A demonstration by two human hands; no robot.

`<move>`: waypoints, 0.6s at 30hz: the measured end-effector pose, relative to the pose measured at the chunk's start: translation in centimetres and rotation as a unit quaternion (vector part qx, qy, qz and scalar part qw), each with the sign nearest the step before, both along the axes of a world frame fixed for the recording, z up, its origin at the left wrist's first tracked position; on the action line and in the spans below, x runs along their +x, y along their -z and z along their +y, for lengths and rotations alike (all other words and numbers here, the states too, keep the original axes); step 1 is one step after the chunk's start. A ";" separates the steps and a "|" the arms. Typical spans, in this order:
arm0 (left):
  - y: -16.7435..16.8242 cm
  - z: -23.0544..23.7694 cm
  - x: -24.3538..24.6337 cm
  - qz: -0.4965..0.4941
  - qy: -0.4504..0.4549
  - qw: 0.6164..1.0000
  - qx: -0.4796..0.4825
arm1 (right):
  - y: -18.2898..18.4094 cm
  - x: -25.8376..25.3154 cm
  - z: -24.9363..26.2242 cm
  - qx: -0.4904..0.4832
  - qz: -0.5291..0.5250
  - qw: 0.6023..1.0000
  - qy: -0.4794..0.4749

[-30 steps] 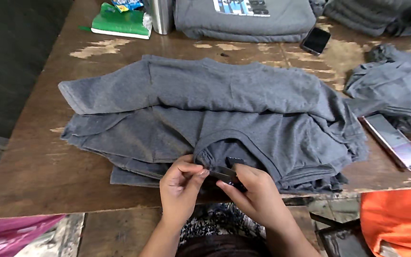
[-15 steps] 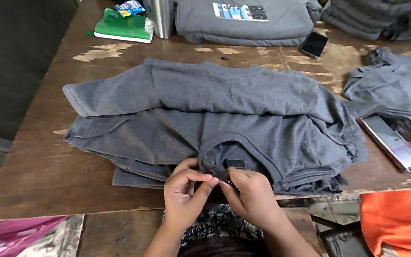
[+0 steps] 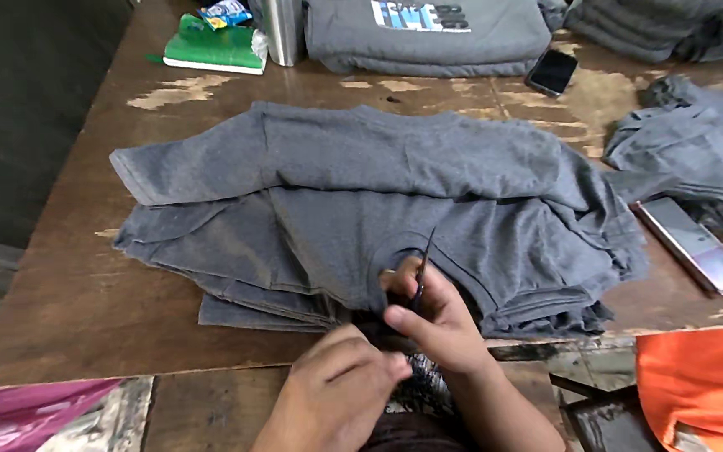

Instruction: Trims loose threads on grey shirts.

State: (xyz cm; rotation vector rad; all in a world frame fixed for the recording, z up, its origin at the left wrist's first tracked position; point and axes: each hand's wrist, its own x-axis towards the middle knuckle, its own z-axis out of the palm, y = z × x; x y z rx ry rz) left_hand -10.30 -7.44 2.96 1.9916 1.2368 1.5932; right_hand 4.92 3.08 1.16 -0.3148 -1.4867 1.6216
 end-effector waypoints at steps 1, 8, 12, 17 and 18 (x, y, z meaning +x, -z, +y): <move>-0.8 -0.5 -0.7 0.031 0.046 0.997 -0.058 | 0.2 -0.1 -0.1 -0.028 0.008 0.999 0.023; -1.8 1.6 -1.1 0.182 -0.136 0.952 -0.206 | 0.9 -0.2 -0.5 -0.047 0.013 0.994 0.096; 0.4 2.9 -0.8 0.198 -0.144 0.962 -0.123 | 1.1 0.3 -0.4 0.016 -0.023 0.994 0.103; 0.4 1.6 -1.9 0.133 -0.065 0.982 -0.120 | -0.1 3.6 -0.6 0.232 -0.274 0.928 0.104; 0.5 1.4 -2.0 0.128 -0.067 0.983 -0.117 | -0.5 4.1 -0.9 0.272 -0.333 0.896 0.111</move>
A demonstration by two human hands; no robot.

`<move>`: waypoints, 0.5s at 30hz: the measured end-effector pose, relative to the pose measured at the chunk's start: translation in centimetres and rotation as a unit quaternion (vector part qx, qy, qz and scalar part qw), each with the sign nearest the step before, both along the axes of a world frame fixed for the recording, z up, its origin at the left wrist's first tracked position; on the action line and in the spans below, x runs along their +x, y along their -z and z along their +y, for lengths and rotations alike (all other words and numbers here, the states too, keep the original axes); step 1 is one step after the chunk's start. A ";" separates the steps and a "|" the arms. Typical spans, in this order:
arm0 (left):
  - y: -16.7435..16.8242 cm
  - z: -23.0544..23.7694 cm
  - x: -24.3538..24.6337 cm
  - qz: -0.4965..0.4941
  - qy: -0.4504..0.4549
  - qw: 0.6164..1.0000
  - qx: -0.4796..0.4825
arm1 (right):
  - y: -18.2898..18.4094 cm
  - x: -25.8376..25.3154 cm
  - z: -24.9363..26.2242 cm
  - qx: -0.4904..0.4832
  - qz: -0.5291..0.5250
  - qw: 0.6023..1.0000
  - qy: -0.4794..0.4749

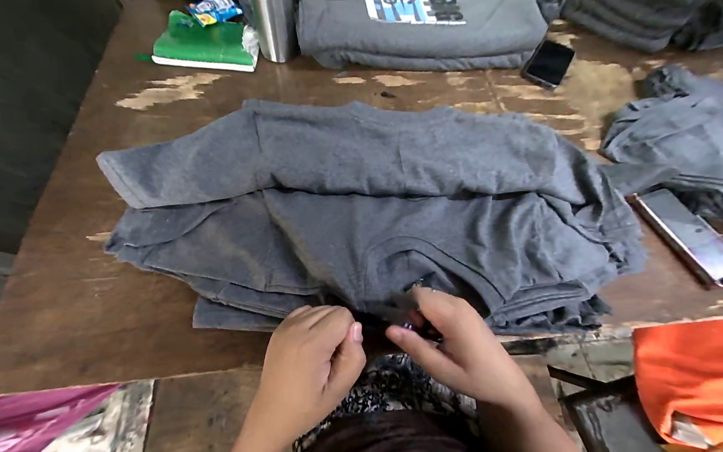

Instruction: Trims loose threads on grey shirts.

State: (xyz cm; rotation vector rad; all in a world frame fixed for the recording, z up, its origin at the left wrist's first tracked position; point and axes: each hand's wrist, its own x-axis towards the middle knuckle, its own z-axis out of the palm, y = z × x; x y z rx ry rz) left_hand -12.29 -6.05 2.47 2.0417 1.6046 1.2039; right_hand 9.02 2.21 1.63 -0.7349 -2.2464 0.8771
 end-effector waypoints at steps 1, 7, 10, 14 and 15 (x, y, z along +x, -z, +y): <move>0.0 -0.1 0.0 0.001 -0.006 1.000 0.003 | -0.3 0.2 -0.3 0.040 -0.051 0.998 0.009; -0.2 -0.1 0.0 0.036 -0.020 0.999 0.012 | -0.1 -1.9 -1.2 0.176 -0.144 0.972 0.061; -0.7 -0.8 -2.2 0.009 0.089 0.996 -0.018 | -0.8 -0.8 -0.8 0.149 -0.112 0.982 0.032; -1.9 -1.7 -6.2 0.014 0.101 0.991 -0.092 | -3.2 5.7 0.6 0.071 -0.058 0.993 0.070; -1.9 -1.6 -6.5 0.025 0.040 0.997 -0.067 | -3.6 7.8 1.2 0.069 -0.076 0.989 0.105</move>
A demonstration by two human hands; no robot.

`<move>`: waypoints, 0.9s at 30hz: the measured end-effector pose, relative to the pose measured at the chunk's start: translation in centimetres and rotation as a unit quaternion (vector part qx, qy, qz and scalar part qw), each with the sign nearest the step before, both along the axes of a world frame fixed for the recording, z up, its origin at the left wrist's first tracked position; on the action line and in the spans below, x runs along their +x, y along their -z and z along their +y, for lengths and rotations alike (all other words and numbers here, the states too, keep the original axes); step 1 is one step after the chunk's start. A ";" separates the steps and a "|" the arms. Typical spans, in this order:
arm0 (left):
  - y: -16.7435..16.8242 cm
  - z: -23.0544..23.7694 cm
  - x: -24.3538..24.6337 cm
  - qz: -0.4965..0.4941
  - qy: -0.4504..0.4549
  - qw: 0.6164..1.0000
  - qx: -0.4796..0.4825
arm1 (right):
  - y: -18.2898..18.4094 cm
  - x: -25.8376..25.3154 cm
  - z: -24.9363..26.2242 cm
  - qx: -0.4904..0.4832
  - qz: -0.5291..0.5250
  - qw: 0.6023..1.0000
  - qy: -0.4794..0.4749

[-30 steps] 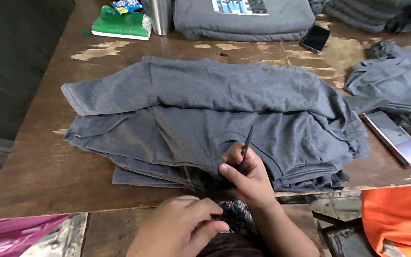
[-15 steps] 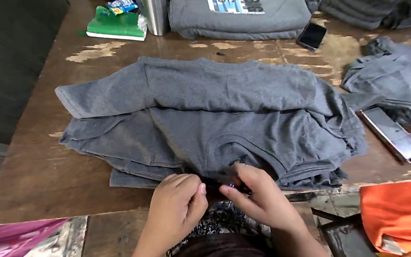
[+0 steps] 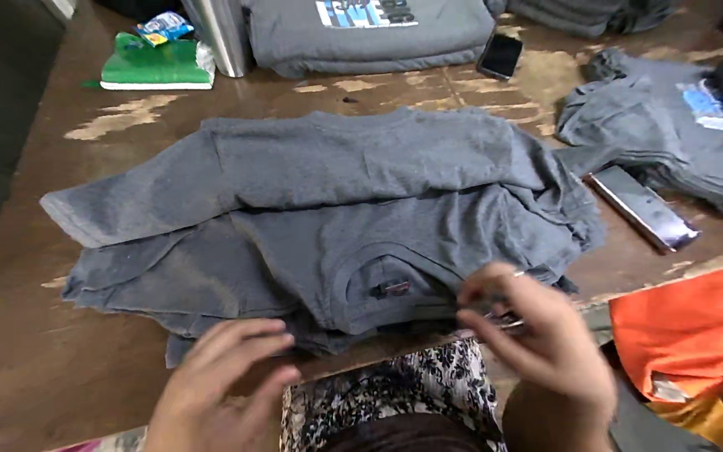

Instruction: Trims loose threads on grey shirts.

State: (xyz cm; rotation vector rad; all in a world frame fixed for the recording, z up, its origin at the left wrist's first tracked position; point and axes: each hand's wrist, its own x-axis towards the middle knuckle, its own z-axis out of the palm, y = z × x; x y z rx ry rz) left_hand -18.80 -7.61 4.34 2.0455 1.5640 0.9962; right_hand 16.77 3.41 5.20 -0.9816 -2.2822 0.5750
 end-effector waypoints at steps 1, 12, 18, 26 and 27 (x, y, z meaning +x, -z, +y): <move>0.1 0.4 0.0 0.032 -0.069 0.997 0.030 | -0.2 1.9 0.7 0.000 -0.031 0.998 0.048; -3.1 9.2 -7.5 0.161 -0.243 0.948 0.125 | 0.3 10.9 12.2 0.099 0.126 0.973 0.168; -6.5 23.9 -6.8 0.236 -0.322 0.912 -0.093 | -0.6 6.1 24.6 0.012 -0.016 0.953 0.304; 0.8 25.7 -10.9 0.152 -0.285 0.946 0.034 | 5.0 7.5 24.9 0.053 0.028 0.949 0.309; 0.2 25.1 -10.0 0.146 -0.255 0.953 0.075 | 4.7 7.4 23.6 0.078 0.068 0.949 0.297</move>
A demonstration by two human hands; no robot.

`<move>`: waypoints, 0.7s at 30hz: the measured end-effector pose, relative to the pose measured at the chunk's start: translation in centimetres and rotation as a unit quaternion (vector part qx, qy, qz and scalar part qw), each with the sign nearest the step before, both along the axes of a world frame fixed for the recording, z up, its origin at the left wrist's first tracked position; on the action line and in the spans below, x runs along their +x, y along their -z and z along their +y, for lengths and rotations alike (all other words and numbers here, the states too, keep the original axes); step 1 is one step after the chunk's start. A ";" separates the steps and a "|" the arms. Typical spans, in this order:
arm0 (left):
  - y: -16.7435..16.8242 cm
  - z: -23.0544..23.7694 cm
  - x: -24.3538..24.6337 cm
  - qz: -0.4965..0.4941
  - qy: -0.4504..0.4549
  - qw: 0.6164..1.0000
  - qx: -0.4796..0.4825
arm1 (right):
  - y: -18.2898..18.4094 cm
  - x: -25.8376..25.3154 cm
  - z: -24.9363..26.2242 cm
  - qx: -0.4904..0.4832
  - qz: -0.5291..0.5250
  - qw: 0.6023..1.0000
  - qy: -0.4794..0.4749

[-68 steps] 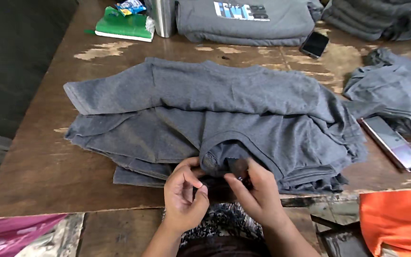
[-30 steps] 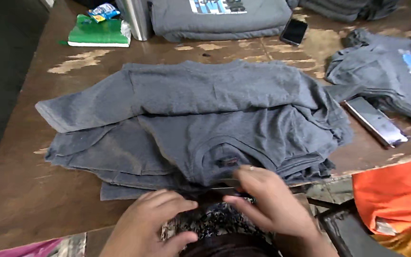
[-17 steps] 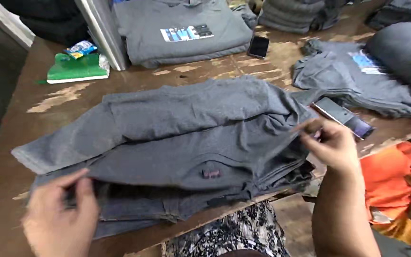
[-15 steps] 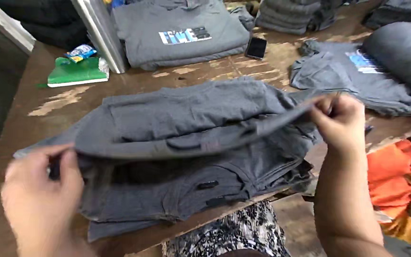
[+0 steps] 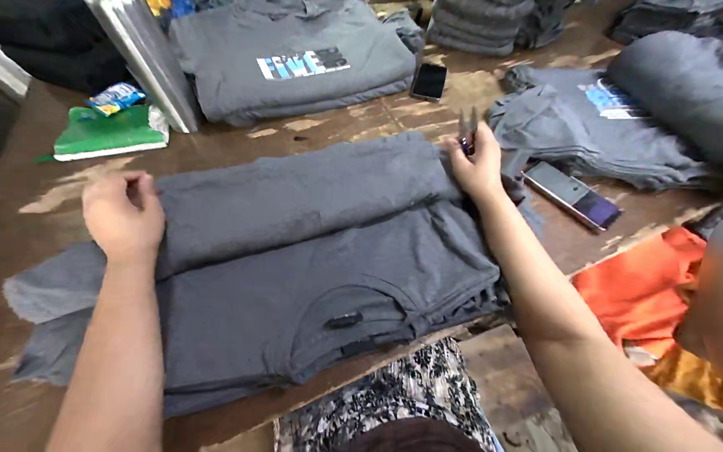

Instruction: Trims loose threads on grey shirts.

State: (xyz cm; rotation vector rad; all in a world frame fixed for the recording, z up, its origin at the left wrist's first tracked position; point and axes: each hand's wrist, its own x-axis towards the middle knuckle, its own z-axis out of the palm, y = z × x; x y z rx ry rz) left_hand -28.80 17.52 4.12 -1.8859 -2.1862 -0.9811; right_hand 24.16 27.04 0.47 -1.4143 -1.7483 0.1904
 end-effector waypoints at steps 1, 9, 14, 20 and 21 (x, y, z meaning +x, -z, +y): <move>-0.6 -1.0 1.6 -0.016 0.039 0.999 0.014 | -0.2 -0.1 -1.8 0.013 0.042 0.999 -0.023; 0.1 -16.9 24.2 -0.014 0.414 0.876 -0.247 | 2.0 1.3 -18.4 -0.047 0.148 0.967 -0.204; 4.1 -18.5 28.9 -0.315 0.408 0.856 -0.035 | 1.6 -1.0 -23.8 0.001 0.197 0.950 -0.243; 3.3 -18.0 27.7 -0.585 0.429 0.687 -0.039 | 1.4 -6.6 -25.9 0.087 0.183 0.939 -0.277; 3.4 -18.2 27.7 -0.575 0.432 0.693 -0.038 | 1.3 -7.1 -25.7 0.114 0.164 0.941 -0.275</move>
